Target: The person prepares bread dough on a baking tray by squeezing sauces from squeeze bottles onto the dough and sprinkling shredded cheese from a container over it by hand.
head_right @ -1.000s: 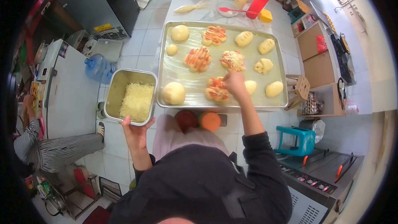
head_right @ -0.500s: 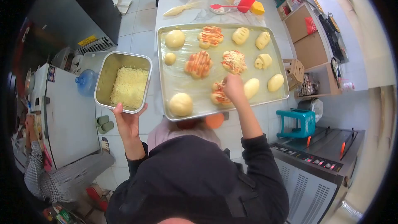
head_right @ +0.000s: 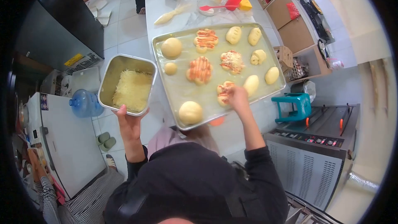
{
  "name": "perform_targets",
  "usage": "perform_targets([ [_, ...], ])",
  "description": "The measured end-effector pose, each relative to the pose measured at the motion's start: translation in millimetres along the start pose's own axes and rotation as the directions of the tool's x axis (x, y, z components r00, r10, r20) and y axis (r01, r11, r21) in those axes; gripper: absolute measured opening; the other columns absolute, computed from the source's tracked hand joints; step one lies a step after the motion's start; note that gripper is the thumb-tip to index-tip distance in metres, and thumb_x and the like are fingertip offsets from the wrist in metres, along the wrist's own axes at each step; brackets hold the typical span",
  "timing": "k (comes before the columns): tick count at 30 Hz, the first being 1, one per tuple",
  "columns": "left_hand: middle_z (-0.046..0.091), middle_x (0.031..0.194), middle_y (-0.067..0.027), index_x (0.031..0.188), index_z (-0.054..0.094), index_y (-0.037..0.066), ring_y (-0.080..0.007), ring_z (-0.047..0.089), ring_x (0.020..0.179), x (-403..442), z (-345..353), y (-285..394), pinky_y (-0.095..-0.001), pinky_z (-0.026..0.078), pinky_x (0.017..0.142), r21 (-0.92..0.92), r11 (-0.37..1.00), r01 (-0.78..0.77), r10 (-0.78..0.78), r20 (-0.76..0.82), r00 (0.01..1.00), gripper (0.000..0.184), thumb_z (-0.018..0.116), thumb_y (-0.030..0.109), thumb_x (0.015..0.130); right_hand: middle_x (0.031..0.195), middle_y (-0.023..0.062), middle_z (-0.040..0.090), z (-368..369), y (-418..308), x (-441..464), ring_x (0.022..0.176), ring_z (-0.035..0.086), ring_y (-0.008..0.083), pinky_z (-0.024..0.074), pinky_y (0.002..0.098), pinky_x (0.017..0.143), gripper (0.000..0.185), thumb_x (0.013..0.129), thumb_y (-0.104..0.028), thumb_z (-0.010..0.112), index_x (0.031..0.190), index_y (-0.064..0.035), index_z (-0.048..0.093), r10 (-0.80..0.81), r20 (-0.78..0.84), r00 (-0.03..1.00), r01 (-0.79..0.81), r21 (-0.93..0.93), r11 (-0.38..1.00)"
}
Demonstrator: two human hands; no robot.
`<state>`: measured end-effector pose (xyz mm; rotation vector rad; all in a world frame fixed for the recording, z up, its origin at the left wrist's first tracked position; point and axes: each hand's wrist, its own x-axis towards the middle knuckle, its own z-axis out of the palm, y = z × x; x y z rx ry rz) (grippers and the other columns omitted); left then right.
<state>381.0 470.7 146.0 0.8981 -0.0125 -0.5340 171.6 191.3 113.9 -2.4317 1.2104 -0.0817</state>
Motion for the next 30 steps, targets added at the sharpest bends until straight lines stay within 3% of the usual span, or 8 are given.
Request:
perform_targets([
  [4,0.040,0.127,-0.0150,0.133,0.024,0.014,-0.0298,0.049,0.110,-7.9,8.5,-4.1,-0.0460,0.053,0.076,-0.013,0.999,-0.036,0.036,-0.033,0.999,0.064,0.056,0.023,0.079,0.068,0.0160,0.063,-1.5,18.3,11.8,0.062,0.063,0.0230,0.0494,0.0310,0.060,0.008,0.068,-0.002,0.064,0.075,-0.0010,0.067,-0.089,-0.133,0.987,0.102,0.092,0.991],
  [8,0.040,0.127,-0.0149,0.134,0.024,0.013,-0.0298,0.048,0.112,-15.0,12.9,-10.9,-0.0467,0.052,0.076,-0.038,0.999,-0.024,0.024,-0.009,1.000,0.064,0.055,0.023,0.079,0.067,0.0146,0.063,-3.4,26.9,16.1,0.062,0.063,0.0204,0.0498,0.0295,0.060,0.010,0.068,-0.002,0.062,0.077,-0.0009,0.067,-0.092,-0.151,0.984,0.105,0.081,0.991],
  [12,0.040,0.128,-0.0133,0.134,0.024,0.013,-0.0290,0.047,0.113,-23.1,14.1,-24.1,-0.0476,0.051,0.078,-0.087,0.996,-0.020,0.022,0.023,1.000,0.064,0.055,0.023,0.080,0.067,0.0128,0.064,-6.9,40.9,6.5,0.062,0.063,0.0190,0.0502,0.0283,0.059,0.012,0.068,-0.001,0.060,0.078,-0.0006,0.066,-0.063,-0.014,0.998,0.064,0.029,0.998],
  [15,0.028,0.134,-0.0086,0.137,0.013,0.023,-0.0265,0.033,0.124,-32.4,19.8,-27.4,-0.0440,0.040,0.095,-0.160,0.986,0.053,-0.040,0.084,0.996,0.075,0.053,0.012,0.075,0.067,0.0120,0.064,-8.7,46.3,1.1,0.061,0.063,0.0191,0.0503,0.0279,0.059,0.013,0.067,0.000,0.060,0.079,-0.0009,0.066,-0.065,-0.031,0.997,0.067,0.076,0.995],
  [20,0.025,0.135,-0.0084,0.137,0.011,0.024,-0.0264,0.030,0.124,-42.8,29.0,-38.2,-0.0439,0.038,0.095,-0.132,0.991,0.038,-0.024,0.109,0.994,0.077,0.054,0.012,0.075,0.069,0.0122,0.065,-11.7,36.6,-2.7,0.062,0.064,0.0191,0.0508,0.0284,0.060,0.013,0.069,0.001,0.060,0.080,-0.0006,0.066,-0.086,-0.092,0.992,0.094,0.086,0.992],
  [23,0.024,0.135,-0.0086,0.137,0.010,0.023,-0.0265,0.029,0.125,-48.1,34.9,-41.4,-0.0436,0.037,0.096,-0.122,0.991,0.051,-0.036,0.120,0.992,0.078,0.055,0.013,0.075,0.075,0.0166,0.064,-2.7,49.3,7.5,0.069,0.064,0.0257,0.0500,0.0315,0.067,0.014,0.068,0.000,0.058,0.080,-0.0012,0.065,-0.040,-0.107,0.993,0.061,0.199,0.978],
  [26,0.024,0.134,-0.0091,0.138,0.009,0.022,-0.0261,0.028,0.125,-53.4,40.6,-43.9,-0.0435,0.035,0.097,-0.105,0.994,0.040,-0.025,0.142,0.990,0.078,0.054,0.012,0.075,0.077,0.0161,0.065,-2.8,52.3,11.3,0.070,0.065,0.0237,0.0503,0.0305,0.066,0.016,0.069,0.002,0.057,0.083,-0.0006,0.065,-0.078,-0.140,0.987,0.111,0.250,0.962],
  [30,0.024,0.134,-0.0103,0.138,0.006,0.019,-0.0242,0.027,0.124,-60.4,50.9,-47.4,-0.0404,0.032,0.099,-0.057,0.998,0.022,-0.012,0.181,0.983,0.078,0.053,0.013,0.076,0.077,0.0108,0.066,-25.8,49.3,8.4,0.072,0.064,0.0157,0.0506,0.0273,0.063,0.014,0.070,0.000,0.061,0.083,-0.0004,0.065,-0.033,-0.121,0.992,0.085,0.456,0.886],
])
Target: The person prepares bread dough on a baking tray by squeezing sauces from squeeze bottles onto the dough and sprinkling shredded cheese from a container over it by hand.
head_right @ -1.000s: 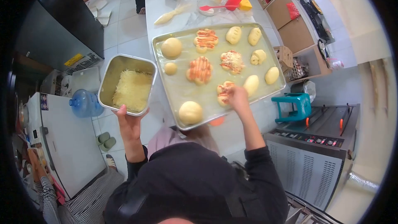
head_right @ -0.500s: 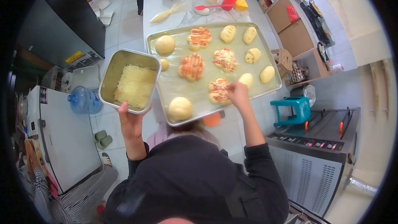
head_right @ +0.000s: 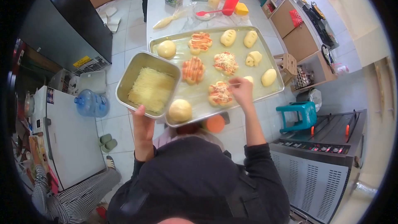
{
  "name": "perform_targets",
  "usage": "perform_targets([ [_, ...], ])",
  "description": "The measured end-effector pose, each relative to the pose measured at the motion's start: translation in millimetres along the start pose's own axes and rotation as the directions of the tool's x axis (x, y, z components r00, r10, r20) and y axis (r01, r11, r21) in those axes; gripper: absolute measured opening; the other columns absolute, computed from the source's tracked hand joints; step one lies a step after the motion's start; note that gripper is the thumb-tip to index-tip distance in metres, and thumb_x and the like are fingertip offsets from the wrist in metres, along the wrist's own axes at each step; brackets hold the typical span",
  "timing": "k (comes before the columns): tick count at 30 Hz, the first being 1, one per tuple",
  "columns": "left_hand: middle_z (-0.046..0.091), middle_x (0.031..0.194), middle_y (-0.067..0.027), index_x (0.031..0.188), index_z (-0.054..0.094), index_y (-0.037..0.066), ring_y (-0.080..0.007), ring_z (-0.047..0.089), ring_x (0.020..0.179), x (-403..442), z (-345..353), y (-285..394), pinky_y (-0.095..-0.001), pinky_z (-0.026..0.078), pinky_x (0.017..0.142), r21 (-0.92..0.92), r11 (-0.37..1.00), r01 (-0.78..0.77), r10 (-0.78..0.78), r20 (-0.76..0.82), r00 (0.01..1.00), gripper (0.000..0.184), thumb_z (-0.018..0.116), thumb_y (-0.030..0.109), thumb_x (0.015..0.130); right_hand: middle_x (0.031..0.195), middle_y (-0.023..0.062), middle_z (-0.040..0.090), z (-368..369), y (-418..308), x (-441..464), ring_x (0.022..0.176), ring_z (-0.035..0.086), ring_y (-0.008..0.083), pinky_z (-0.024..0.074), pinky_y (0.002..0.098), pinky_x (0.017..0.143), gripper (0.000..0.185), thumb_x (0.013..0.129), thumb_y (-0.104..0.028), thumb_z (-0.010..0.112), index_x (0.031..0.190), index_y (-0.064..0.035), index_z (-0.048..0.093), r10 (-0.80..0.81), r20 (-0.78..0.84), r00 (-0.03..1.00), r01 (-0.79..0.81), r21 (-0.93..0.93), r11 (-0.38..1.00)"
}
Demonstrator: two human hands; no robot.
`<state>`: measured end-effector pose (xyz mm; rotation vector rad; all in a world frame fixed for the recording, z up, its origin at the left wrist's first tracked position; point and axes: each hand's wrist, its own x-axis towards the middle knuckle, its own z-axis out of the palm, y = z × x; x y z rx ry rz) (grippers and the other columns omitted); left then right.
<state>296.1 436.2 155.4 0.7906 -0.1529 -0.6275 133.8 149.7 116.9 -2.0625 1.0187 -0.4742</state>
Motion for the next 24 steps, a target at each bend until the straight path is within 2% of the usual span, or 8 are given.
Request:
perform_targets([
  [2,0.023,0.134,-0.0108,0.138,0.003,0.018,-0.0236,0.027,0.124,-1.4,5.5,-6.8,-0.0386,0.030,0.100,0.047,0.999,-0.026,0.023,0.059,0.998,0.082,0.055,0.011,0.075,0.077,0.0075,0.066,-18.8,-21.3,1.7,0.072,0.063,0.0116,0.0508,0.0252,0.062,0.013,0.071,0.000,0.063,0.084,-0.0007,0.065,-0.048,-0.003,0.999,0.048,0.101,0.994],
  [5,0.023,0.134,-0.0112,0.139,-0.003,0.016,-0.0234,0.026,0.125,-5.1,9.6,-26.8,-0.0367,0.028,0.101,0.111,0.993,-0.047,0.034,0.112,0.993,0.089,0.057,0.005,0.074,0.080,0.0069,0.064,-39.7,-105.0,-18.3,0.076,0.062,0.0115,0.0520,0.0224,0.068,0.021,0.070,0.007,0.061,0.091,0.0025,0.062,-0.174,0.207,0.963,0.087,0.373,0.924],
  [8,0.022,0.134,-0.0115,0.138,-0.011,0.017,-0.0248,0.027,0.124,-11.9,22.5,-38.8,-0.0377,0.028,0.101,0.187,0.982,-0.015,-0.013,0.152,0.988,0.103,0.066,0.005,0.070,0.085,0.0065,0.063,-17.2,-158.3,-41.8,0.078,0.061,0.0118,0.0506,0.0233,0.067,0.022,0.071,0.005,0.061,0.092,0.0009,0.062,-0.307,0.463,0.832,0.196,0.273,0.942],
  [10,0.022,0.134,-0.0116,0.137,-0.013,0.018,-0.0251,0.029,0.123,-17.1,36.6,-38.9,-0.0379,0.030,0.101,0.251,0.968,-0.027,-0.025,0.202,0.979,0.107,0.070,0.010,0.069,0.087,0.0134,0.061,13.4,-154.6,-48.3,0.079,0.061,0.0250,0.0489,0.0336,0.070,0.032,0.065,-0.010,0.070,0.095,-0.0022,0.061,-0.470,0.472,0.746,0.546,-0.030,0.837],
  [11,0.022,0.133,-0.0125,0.136,-0.015,0.019,-0.0251,0.032,0.122,-18.0,34.4,-44.9,-0.0381,0.032,0.099,0.252,0.967,-0.023,-0.037,0.233,0.972,0.113,0.074,0.015,0.067,0.091,0.0147,0.060,24.1,-149.5,-50.6,0.090,0.057,0.0308,0.0455,0.0378,0.078,0.038,0.065,-0.015,0.069,0.100,-0.0028,0.058,-0.431,0.523,0.735,0.587,-0.174,0.790],
  [15,0.023,0.132,-0.0136,0.136,-0.013,0.023,-0.0258,0.035,0.119,-22.4,41.4,-47.9,-0.0384,0.036,0.096,0.255,0.966,0.042,-0.110,0.256,0.960,0.111,0.073,0.013,0.067,0.081,0.0166,0.060,41.7,-135.1,-46.6,0.082,0.058,0.0321,0.0469,0.0379,0.073,0.027,0.065,-0.010,0.065,0.091,-0.0012,0.060,-0.343,0.657,0.671,0.603,-0.215,0.768],
  [18,0.023,0.132,-0.0136,0.137,-0.012,0.023,-0.0265,0.034,0.120,-21.2,41.3,-48.4,-0.0388,0.036,0.096,0.223,0.970,0.094,-0.148,0.243,0.959,0.108,0.071,0.009,0.068,0.074,0.0167,0.062,30.9,-133.8,-37.9,0.073,0.061,0.0315,0.0485,0.0371,0.069,0.017,0.065,-0.007,0.061,0.081,-0.0038,0.063,-0.346,0.541,0.767,0.455,-0.078,0.887],
  [24,0.022,0.133,-0.0135,0.138,-0.009,0.020,-0.0265,0.032,0.121,-16.3,39.2,-55.9,-0.0382,0.035,0.097,0.142,0.982,0.122,-0.154,0.240,0.958,0.103,0.067,0.005,0.070,0.074,0.0105,0.063,3.6,-129.2,-21.3,0.067,0.062,0.0144,0.0499,0.0257,0.064,0.021,0.072,-0.004,0.058,0.091,-0.0001,0.064,-0.268,0.606,0.749,0.149,0.240,0.959],
])
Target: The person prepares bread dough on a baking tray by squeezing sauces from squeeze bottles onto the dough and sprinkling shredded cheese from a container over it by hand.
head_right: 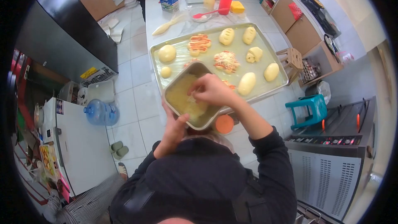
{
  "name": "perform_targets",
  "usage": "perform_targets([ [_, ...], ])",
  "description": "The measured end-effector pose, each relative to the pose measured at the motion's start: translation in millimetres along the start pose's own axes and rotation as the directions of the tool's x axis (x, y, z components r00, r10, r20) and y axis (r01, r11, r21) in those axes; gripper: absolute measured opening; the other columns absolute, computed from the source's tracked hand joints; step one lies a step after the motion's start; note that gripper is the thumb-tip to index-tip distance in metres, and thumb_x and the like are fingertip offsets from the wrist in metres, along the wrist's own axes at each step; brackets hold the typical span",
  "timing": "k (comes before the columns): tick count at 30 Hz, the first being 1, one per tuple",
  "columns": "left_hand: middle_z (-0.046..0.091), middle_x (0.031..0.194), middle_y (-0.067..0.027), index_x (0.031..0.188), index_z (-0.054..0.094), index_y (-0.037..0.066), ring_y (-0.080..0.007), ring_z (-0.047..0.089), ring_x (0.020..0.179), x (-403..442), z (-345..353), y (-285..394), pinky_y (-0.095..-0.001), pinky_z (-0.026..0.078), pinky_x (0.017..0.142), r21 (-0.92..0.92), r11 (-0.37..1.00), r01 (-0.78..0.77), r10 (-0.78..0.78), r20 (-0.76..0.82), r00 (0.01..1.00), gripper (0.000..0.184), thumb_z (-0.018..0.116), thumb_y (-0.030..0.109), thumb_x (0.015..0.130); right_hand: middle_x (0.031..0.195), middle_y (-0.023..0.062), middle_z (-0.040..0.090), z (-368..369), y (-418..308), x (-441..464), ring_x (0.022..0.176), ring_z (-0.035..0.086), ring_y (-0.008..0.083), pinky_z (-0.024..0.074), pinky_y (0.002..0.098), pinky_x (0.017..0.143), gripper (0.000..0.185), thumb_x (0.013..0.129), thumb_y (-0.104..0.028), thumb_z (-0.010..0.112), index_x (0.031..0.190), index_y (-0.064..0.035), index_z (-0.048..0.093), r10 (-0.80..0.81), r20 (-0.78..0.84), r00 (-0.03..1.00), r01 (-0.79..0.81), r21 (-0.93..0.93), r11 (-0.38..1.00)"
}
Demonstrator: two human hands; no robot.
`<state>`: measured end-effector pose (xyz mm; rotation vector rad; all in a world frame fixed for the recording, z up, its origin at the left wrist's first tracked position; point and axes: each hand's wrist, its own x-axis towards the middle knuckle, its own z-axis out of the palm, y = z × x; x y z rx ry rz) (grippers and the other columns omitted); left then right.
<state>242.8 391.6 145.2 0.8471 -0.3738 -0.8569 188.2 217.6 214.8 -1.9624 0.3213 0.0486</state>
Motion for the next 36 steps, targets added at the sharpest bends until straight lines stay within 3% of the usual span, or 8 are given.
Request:
perform_targets([
  [2,0.022,0.133,-0.0132,0.138,-0.009,0.019,-0.0262,0.031,0.121,0.7,-2.3,-2.7,-0.0381,0.034,0.097,-0.019,1.000,0.017,-0.017,-0.025,1.000,0.101,0.065,0.006,0.071,0.078,0.0049,0.063,-7.5,0.7,-4.0,0.072,0.060,0.0089,0.0508,0.0223,0.066,0.015,0.077,-0.002,0.057,0.089,0.0036,0.063,-0.010,0.022,1.000,0.007,0.157,0.988],
  [5,0.021,0.133,-0.0130,0.138,-0.009,0.018,-0.0257,0.029,0.122,2.2,-9.7,-4.4,-0.0379,0.034,0.098,-0.002,0.999,0.032,-0.032,-0.078,0.996,0.099,0.064,0.008,0.072,0.083,0.0045,0.063,-33.3,-11.3,-21.5,0.075,0.060,0.0088,0.0511,0.0227,0.068,0.015,0.079,-0.005,0.059,0.091,0.0038,0.062,0.056,0.006,0.998,-0.055,0.345,0.937],
  [8,0.021,0.133,-0.0126,0.138,-0.008,0.020,-0.0256,0.027,0.123,2.1,-12.6,7.8,-0.0382,0.035,0.096,-0.024,0.999,0.044,-0.048,-0.150,0.988,0.095,0.061,0.009,0.074,0.087,0.0080,0.064,-55.2,9.5,-35.0,0.075,0.060,0.0112,0.0503,0.0240,0.069,0.018,0.077,-0.008,0.061,0.092,0.0018,0.063,0.080,-0.152,0.985,-0.015,0.387,0.922],
  [11,0.022,0.133,-0.0111,0.138,-0.005,0.022,-0.0254,0.028,0.122,3.7,-12.5,23.5,-0.0399,0.039,0.092,-0.047,0.999,0.000,-0.010,-0.216,0.976,0.091,0.059,0.010,0.075,0.081,0.0078,0.064,-60.7,50.7,-36.7,0.073,0.060,0.0107,0.0503,0.0241,0.067,0.019,0.074,-0.009,0.062,0.090,0.0028,0.063,0.211,-0.258,0.943,-0.095,0.399,0.912],
  [17,0.023,0.132,-0.0107,0.137,0.001,0.022,-0.0246,0.029,0.121,11.3,-30.7,33.3,-0.0372,0.046,0.083,-0.012,0.986,-0.164,0.156,-0.242,0.958,0.083,0.056,0.011,0.076,0.069,0.0071,0.064,-45.2,142.4,-26.8,0.066,0.061,0.0111,0.0503,0.0266,0.062,0.020,0.066,-0.008,0.063,0.084,-0.0012,0.066,0.270,-0.358,0.894,-0.308,-0.052,0.950],
  [36,0.021,0.132,-0.0130,0.135,0.003,0.023,-0.0289,0.028,0.122,8.6,-37.3,40.9,-0.0429,0.048,0.083,-0.047,0.983,-0.176,0.150,-0.339,0.929,0.081,0.057,0.010,0.076,0.068,0.0141,0.062,-9.6,133.6,14.7,0.065,0.061,0.0272,0.0484,0.0345,0.061,0.013,0.061,0.000,0.059,0.072,-0.0032,0.065,0.032,-0.462,0.886,-0.262,-0.443,0.857],
])
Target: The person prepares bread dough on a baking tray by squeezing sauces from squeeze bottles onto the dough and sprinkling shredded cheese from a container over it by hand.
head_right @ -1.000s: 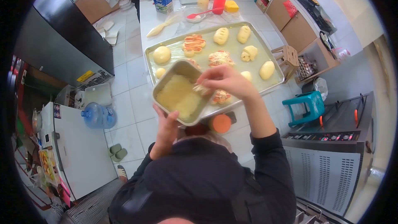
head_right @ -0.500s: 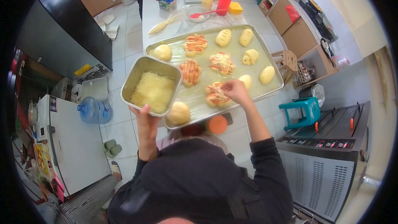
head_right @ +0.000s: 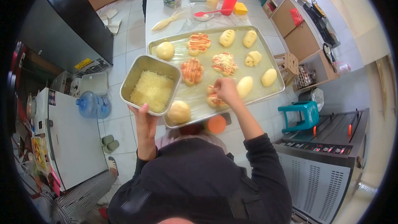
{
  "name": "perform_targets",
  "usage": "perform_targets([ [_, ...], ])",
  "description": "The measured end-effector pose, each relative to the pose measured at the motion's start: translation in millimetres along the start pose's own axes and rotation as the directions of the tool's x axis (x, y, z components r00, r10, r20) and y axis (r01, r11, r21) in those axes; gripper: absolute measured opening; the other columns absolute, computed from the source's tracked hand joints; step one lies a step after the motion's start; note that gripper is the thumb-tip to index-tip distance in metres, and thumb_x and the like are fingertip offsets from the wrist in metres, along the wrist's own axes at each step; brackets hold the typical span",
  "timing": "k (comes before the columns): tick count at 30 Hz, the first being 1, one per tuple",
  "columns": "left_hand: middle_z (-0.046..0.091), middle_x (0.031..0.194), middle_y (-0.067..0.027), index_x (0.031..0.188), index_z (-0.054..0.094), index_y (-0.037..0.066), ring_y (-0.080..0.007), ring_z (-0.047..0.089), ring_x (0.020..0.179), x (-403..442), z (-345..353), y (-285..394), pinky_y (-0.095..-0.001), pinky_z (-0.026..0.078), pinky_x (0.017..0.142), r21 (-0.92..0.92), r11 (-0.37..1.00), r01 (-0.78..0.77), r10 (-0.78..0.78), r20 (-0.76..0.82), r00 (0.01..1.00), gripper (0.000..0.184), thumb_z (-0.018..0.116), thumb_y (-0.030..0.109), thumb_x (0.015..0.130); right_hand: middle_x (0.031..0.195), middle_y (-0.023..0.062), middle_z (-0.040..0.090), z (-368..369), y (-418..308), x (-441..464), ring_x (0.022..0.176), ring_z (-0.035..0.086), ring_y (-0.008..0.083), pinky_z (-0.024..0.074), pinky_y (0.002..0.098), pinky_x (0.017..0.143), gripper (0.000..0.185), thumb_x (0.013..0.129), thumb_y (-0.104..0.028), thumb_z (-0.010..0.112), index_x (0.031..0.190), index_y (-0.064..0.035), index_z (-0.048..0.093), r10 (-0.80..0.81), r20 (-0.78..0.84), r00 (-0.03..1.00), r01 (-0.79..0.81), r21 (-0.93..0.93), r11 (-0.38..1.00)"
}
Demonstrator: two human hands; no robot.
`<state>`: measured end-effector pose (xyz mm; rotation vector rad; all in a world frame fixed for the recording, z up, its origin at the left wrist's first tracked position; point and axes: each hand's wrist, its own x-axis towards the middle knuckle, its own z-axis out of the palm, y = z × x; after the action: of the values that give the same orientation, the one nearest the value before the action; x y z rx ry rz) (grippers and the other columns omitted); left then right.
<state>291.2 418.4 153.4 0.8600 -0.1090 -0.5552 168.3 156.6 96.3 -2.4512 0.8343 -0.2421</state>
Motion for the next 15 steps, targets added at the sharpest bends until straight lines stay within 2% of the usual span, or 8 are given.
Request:
perform_targets([
  [5,0.021,0.131,-0.0131,0.135,0.004,0.023,-0.0286,0.029,0.122,0.0,-0.5,1.0,-0.0424,0.048,0.083,0.007,1.000,0.007,-0.007,-0.010,1.000,0.081,0.057,0.010,0.076,0.067,0.0140,0.062,-5.1,-7.1,-1.3,0.066,0.061,0.0277,0.0489,0.0348,0.063,0.010,0.061,0.000,0.060,0.068,-0.0033,0.065,0.030,0.073,0.997,-0.024,-0.077,0.997],
  [11,0.021,0.131,-0.0131,0.135,0.003,0.023,-0.0290,0.029,0.122,-0.5,-1.0,0.4,-0.0430,0.048,0.083,0.001,1.000,0.009,-0.009,-0.015,1.000,0.081,0.057,0.010,0.076,0.068,0.0149,0.063,-9.1,-13.4,-14.6,0.063,0.062,0.0268,0.0494,0.0336,0.061,0.013,0.059,-0.002,0.064,0.072,-0.0031,0.067,0.077,0.236,0.969,-0.072,-0.029,0.997],
  [14,0.022,0.131,-0.0131,0.135,0.004,0.023,-0.0289,0.029,0.122,-0.1,-1.1,0.0,-0.0431,0.048,0.083,0.002,1.000,0.001,-0.001,-0.005,1.000,0.081,0.057,0.010,0.076,0.067,0.0153,0.062,-5.4,-8.4,-18.6,0.061,0.061,0.0271,0.0493,0.0336,0.060,0.015,0.060,-0.003,0.065,0.074,-0.0022,0.067,-0.008,0.148,0.989,0.006,0.015,1.000],
  [15,0.022,0.131,-0.0131,0.135,0.004,0.023,-0.0287,0.029,0.122,0.0,-0.8,-0.1,-0.0432,0.048,0.083,0.003,1.000,0.001,-0.001,-0.005,1.000,0.081,0.058,0.010,0.076,0.067,0.0154,0.062,-6.1,-9.3,-17.6,0.061,0.062,0.0271,0.0492,0.0337,0.060,0.015,0.060,-0.003,0.065,0.075,-0.0020,0.066,0.015,0.118,0.993,-0.019,0.034,0.999],
])
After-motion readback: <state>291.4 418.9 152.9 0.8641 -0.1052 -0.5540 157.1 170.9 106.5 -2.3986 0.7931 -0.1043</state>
